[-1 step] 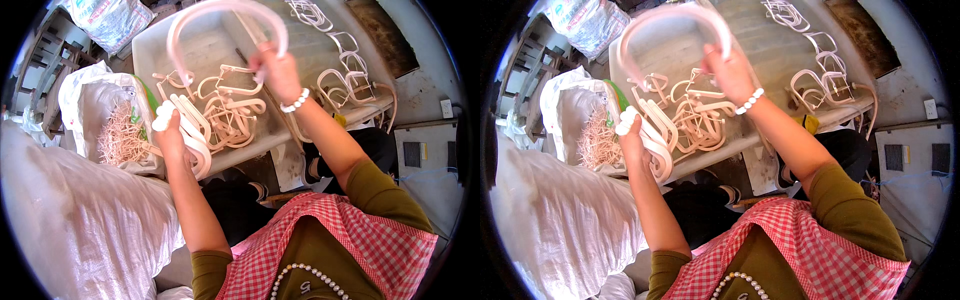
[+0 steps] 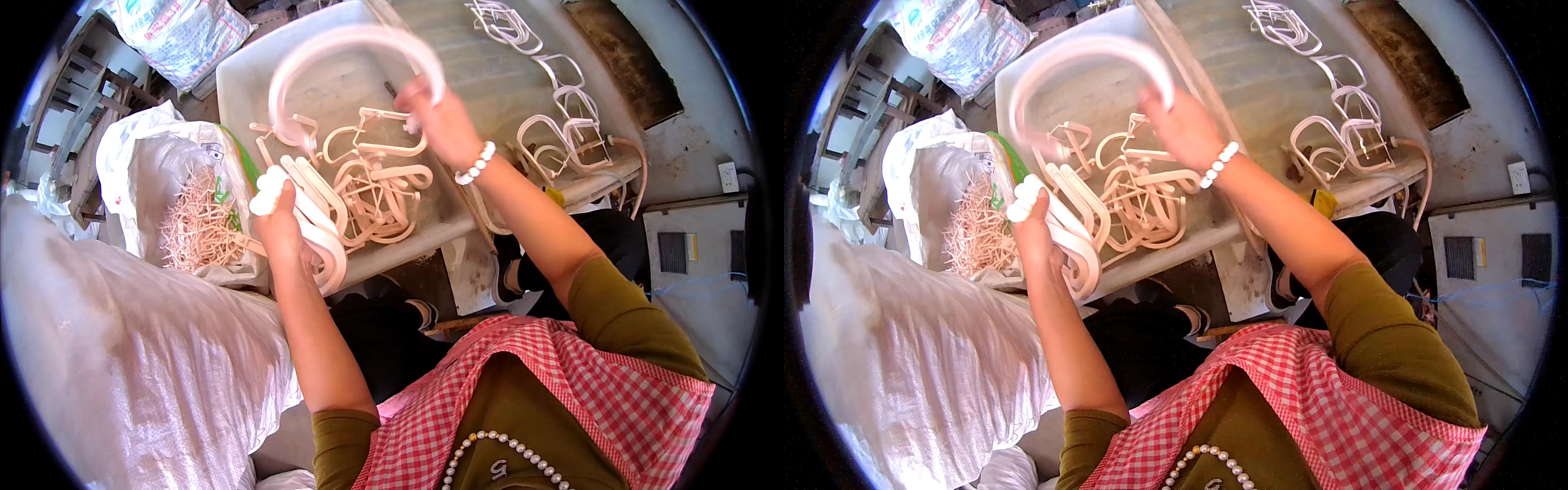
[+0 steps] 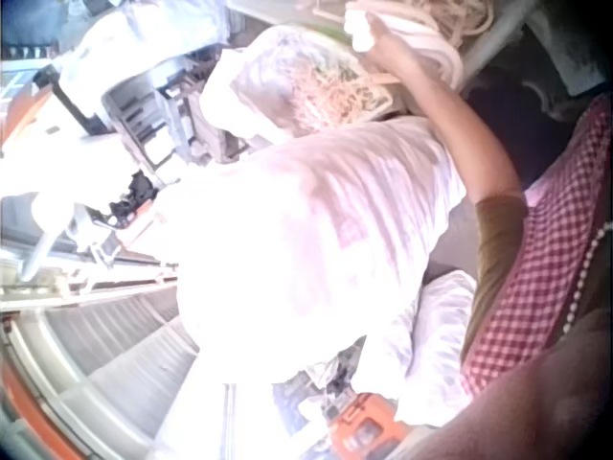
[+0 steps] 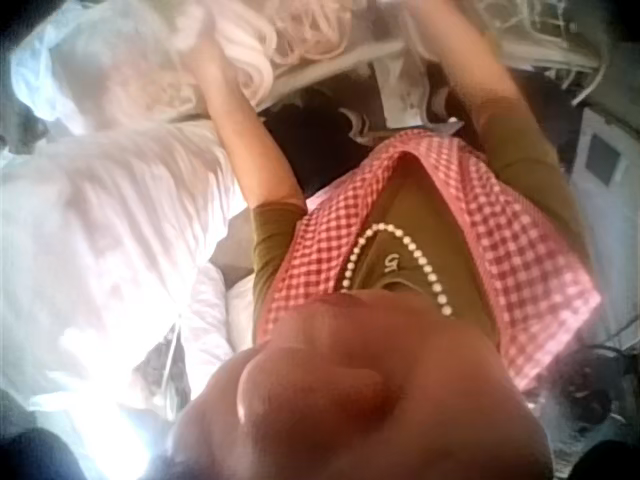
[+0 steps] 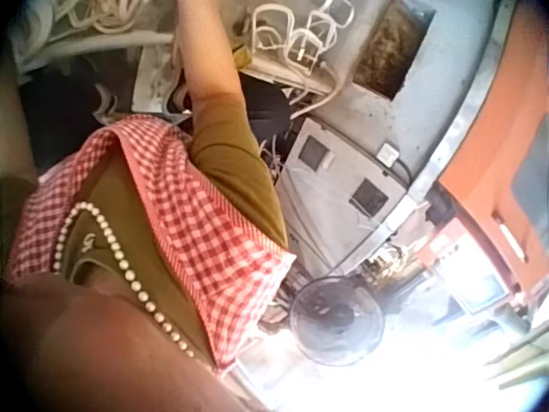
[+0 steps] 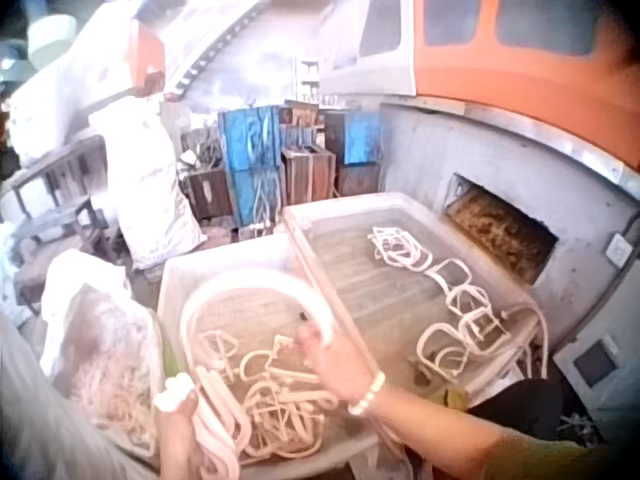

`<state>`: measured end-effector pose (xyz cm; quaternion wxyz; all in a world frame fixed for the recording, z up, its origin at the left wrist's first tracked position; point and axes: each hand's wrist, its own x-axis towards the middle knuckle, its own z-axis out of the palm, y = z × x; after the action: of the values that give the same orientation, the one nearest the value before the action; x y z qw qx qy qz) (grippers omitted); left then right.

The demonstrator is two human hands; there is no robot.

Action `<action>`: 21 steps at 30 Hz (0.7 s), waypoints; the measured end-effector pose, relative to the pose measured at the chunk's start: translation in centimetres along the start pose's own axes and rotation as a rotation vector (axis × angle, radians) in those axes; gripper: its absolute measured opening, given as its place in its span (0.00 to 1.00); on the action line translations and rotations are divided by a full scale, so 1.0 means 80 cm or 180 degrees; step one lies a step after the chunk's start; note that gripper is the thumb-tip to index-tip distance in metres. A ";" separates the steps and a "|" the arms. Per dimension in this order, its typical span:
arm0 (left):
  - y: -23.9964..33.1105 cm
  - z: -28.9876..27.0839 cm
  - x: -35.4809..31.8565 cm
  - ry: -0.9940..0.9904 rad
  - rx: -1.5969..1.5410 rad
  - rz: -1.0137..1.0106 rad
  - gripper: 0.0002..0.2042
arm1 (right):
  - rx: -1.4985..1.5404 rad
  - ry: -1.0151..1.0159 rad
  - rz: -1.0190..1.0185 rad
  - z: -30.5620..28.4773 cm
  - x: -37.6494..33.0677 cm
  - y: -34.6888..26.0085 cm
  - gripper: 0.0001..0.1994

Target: The person assembles plastic hangers by hand, inserting small white plastic pieces into the hooks of beige hangers. The person repeatedly picks up hangers from a bin, attaches the pieces, and places the finished hangers into a large white sack.

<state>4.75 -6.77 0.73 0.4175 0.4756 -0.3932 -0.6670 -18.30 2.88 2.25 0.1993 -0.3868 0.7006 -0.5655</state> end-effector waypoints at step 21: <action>-0.001 0.009 -0.016 -0.1165 -0.0659 -0.0858 0.21 | -0.1264 -0.1352 -0.3410 0.061 -0.074 0.014 0.21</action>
<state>4.32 -5.47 1.18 0.2931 0.3497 -0.3249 -0.8284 -11.52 4.36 -1.10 -0.0534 -0.8196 0.4455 -0.3562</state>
